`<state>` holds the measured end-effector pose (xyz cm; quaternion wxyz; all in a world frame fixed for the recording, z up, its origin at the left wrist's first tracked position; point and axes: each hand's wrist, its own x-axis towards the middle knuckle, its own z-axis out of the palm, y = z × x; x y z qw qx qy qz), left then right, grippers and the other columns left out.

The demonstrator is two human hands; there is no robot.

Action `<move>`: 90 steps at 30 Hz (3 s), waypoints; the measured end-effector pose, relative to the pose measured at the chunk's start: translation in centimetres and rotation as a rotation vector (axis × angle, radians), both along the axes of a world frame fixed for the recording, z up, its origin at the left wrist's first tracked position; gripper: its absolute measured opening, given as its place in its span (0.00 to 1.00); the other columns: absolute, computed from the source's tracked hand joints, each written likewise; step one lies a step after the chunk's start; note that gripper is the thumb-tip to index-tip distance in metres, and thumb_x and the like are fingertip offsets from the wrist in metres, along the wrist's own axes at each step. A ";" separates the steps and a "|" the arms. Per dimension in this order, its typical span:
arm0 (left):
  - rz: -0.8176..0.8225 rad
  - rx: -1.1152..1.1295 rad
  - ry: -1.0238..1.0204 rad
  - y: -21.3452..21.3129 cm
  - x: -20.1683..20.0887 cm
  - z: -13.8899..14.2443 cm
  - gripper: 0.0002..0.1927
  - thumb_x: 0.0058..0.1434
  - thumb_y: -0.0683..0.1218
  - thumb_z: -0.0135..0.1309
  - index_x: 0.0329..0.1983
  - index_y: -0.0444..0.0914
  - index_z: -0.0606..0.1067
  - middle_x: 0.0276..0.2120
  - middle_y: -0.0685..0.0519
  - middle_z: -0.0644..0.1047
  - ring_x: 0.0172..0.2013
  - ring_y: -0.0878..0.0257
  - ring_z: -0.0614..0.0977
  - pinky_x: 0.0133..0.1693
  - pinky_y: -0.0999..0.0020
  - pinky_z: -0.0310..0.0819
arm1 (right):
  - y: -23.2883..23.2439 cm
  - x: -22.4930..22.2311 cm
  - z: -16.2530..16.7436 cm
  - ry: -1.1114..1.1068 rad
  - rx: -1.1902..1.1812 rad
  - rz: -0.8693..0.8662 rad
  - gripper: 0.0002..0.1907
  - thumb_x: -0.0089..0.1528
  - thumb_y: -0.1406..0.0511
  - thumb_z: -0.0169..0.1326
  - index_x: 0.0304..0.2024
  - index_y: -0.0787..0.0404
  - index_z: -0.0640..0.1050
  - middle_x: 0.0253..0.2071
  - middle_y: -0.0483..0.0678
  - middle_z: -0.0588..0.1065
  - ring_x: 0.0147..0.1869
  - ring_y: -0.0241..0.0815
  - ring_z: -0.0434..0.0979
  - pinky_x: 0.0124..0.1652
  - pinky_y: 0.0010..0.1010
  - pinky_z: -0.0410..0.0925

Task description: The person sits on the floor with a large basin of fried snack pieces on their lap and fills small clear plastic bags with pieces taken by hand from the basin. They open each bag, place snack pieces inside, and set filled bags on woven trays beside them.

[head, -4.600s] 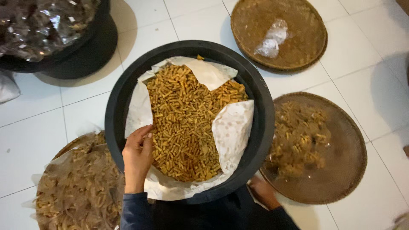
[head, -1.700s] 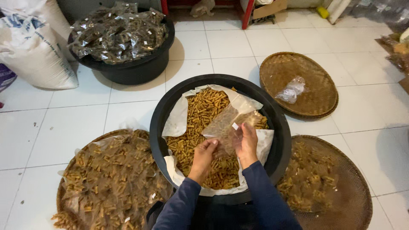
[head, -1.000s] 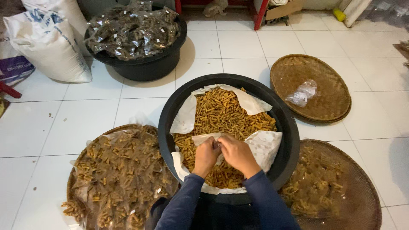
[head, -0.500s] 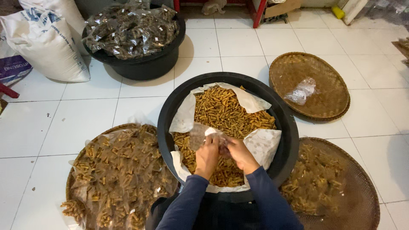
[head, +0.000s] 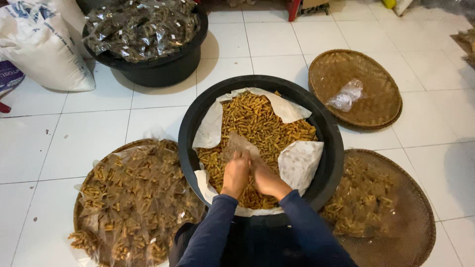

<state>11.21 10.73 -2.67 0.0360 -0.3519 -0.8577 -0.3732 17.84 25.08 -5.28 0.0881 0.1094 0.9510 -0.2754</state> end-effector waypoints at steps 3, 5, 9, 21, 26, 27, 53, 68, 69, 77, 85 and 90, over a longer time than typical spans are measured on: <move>-0.037 -0.005 0.080 -0.1 0.1 -0.2 0.13 0.56 0.34 0.56 0.44 0.36 0.73 0.43 0.40 0.76 0.35 0.40 0.83 0.34 0.50 0.79 | -1.3 0.5 2.5 -0.109 0.263 0.084 0.14 0.67 0.70 0.46 0.52 0.63 0.79 0.51 0.55 0.79 0.54 0.51 0.78 0.51 0.41 0.71; -0.071 0.037 0.089 0.0 0.1 -0.2 0.16 0.52 0.34 0.57 0.45 0.36 0.75 0.43 0.38 0.76 0.33 0.39 0.82 0.34 0.49 0.78 | -1.5 0.7 4.3 -0.152 0.318 0.114 0.14 0.67 0.69 0.47 0.52 0.62 0.79 0.52 0.56 0.79 0.56 0.54 0.78 0.53 0.43 0.71; 0.025 -0.022 0.108 -0.3 -0.9 0.5 0.14 0.51 0.34 0.57 0.42 0.36 0.75 0.42 0.40 0.76 0.36 0.40 0.82 0.35 0.51 0.78 | -0.6 -0.6 6.3 -0.151 0.124 0.187 0.18 0.62 0.71 0.47 0.53 0.59 0.80 0.55 0.56 0.78 0.60 0.54 0.78 0.56 0.43 0.70; 0.277 0.106 -0.040 -3.1 -5.6 4.1 0.19 0.56 0.31 0.51 0.50 0.36 0.79 0.41 0.41 0.73 0.38 0.43 0.82 0.38 0.54 0.78 | 5.2 -13.3 -6.6 0.278 -1.081 -0.408 0.26 0.67 0.57 0.59 0.61 0.66 0.73 0.56 0.53 0.74 0.58 0.50 0.75 0.55 0.46 0.69; 0.350 0.096 -0.127 -4.0 -7.4 4.6 0.17 0.59 0.32 0.50 0.50 0.34 0.79 0.44 0.42 0.74 0.36 0.45 0.82 0.35 0.56 0.78 | 2.2 -15.5 -12.7 -0.005 -0.278 -0.453 0.40 0.61 0.41 0.56 0.70 0.50 0.68 0.71 0.63 0.60 0.75 0.65 0.55 0.68 0.57 0.54; 0.373 0.092 -0.108 -4.1 -7.9 4.6 0.16 0.59 0.32 0.50 0.50 0.34 0.79 0.44 0.42 0.74 0.36 0.46 0.82 0.35 0.56 0.78 | 1.6 -16.0 -13.1 -0.023 -0.200 -0.455 0.42 0.62 0.39 0.54 0.73 0.47 0.65 0.73 0.66 0.55 0.78 0.69 0.48 0.70 0.59 0.49; 0.379 0.089 -0.085 -1.9 -8.2 3.0 0.16 0.59 0.35 0.51 0.50 0.36 0.79 0.45 0.42 0.75 0.37 0.43 0.83 0.35 0.55 0.79 | -4.0 -12.1 -16.5 0.421 0.165 -0.077 0.34 0.42 0.51 0.67 0.50 0.55 0.84 0.59 0.62 0.74 0.59 0.71 0.71 0.52 0.72 0.63; 0.295 0.025 -0.127 -0.7 -7.8 0.9 0.16 0.58 0.34 0.53 0.50 0.33 0.77 0.46 0.36 0.72 0.35 0.39 0.82 0.35 0.52 0.78 | -0.6 -9.3 -17.0 0.098 -1.637 -0.873 0.09 0.63 0.61 0.58 0.47 0.51 0.78 0.36 0.39 0.77 0.25 0.36 0.70 0.17 0.25 0.58; 0.280 0.002 -0.111 -0.5 -7.7 0.5 0.18 0.56 0.33 0.52 0.50 0.33 0.77 0.46 0.36 0.72 0.35 0.39 0.82 0.36 0.52 0.78 | 0.2 -9.2 -16.2 0.189 -1.823 -0.802 0.09 0.65 0.61 0.57 0.47 0.52 0.78 0.37 0.42 0.77 0.26 0.37 0.72 0.18 0.26 0.60; 0.251 -0.040 -0.115 1.9 -5.7 -1.0 0.16 0.56 0.33 0.52 0.47 0.35 0.78 0.45 0.36 0.72 0.37 0.38 0.81 0.37 0.49 0.78 | 3.2 -7.8 -1.4 0.690 -2.139 -0.375 0.19 0.67 0.54 0.48 0.50 0.61 0.76 0.48 0.54 0.76 0.42 0.47 0.78 0.27 0.33 0.73; 0.188 0.021 -0.118 3.3 -6.1 -0.9 0.15 0.55 0.39 0.57 0.46 0.30 0.77 0.35 0.34 0.75 0.41 0.36 0.80 0.36 0.49 0.78 | -0.6 -8.2 4.4 0.922 -1.876 -0.460 0.17 0.68 0.55 0.47 0.44 0.61 0.75 0.44 0.52 0.75 0.51 0.54 0.78 0.52 0.55 0.74; 0.222 0.178 -0.041 3.0 -6.3 -2.1 0.11 0.57 0.35 0.52 0.43 0.28 0.77 0.31 0.32 0.76 0.42 0.35 0.79 0.39 0.48 0.76 | -0.6 -8.0 3.1 0.962 -1.669 -0.485 0.17 0.71 0.56 0.46 0.44 0.64 0.75 0.43 0.52 0.75 0.55 0.54 0.77 0.61 0.50 0.66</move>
